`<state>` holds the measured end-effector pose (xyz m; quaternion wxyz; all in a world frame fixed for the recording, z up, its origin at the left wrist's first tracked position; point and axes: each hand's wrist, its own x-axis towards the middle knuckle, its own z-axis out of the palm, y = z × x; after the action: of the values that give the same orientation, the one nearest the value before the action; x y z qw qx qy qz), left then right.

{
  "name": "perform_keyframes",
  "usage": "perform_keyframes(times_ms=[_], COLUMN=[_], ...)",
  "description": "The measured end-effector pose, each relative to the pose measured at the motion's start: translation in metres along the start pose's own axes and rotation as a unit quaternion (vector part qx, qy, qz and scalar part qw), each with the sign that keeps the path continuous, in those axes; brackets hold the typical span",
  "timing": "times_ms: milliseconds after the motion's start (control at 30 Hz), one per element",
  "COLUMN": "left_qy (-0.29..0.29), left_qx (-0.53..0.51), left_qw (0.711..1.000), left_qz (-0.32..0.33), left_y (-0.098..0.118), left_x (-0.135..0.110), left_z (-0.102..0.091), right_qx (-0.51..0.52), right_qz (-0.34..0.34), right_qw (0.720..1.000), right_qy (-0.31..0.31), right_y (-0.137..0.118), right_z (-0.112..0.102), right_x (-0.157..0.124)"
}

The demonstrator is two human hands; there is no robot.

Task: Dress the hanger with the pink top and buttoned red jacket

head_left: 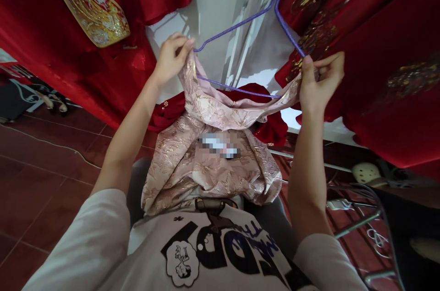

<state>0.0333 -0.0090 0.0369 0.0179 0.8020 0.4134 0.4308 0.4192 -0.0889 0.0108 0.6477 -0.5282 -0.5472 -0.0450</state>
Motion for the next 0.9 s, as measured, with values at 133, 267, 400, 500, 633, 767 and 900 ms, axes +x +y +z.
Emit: perform_keyframes(times_ms=[133,267,400,500,633,767,900], left_qy=[-0.082,-0.066,-0.173,-0.244,-0.324,-0.295,-0.200], left_qx=[-0.051,-0.216,-0.126,-0.103,-0.077,0.090,0.153], left_qw=[0.995,0.963,0.929,0.913,0.899,0.932,0.941], left_qz=[0.018,-0.145,-0.302,-0.311,-0.284,-0.192,-0.226], left_y=[0.029,0.005,-0.046,-0.075,-0.088,-0.075,-0.060], left_x=[0.025,0.016,-0.038,-0.092,-0.142,-0.148,-0.119], left_z=[-0.004,-0.010,-0.015,-0.018,-0.021,-0.023,-0.025], right_qx=[0.017,0.011,0.012,0.000,-0.006,-0.007,0.002], right_qz=[-0.005,-0.002,-0.003,0.002,0.024,0.048,0.016], right_qw=[1.000,1.000,1.000,1.000,0.999,0.999,1.000], right_qy=[0.007,-0.004,-0.007,-0.013,-0.020,-0.018,-0.014], right_y=[0.004,0.002,0.001,0.004,0.007,0.007,0.006], right_z=[0.003,0.001,0.001,0.002,0.003,0.004,0.002], right_x=[-0.001,0.000,0.000,0.001,0.002,0.002,0.001])
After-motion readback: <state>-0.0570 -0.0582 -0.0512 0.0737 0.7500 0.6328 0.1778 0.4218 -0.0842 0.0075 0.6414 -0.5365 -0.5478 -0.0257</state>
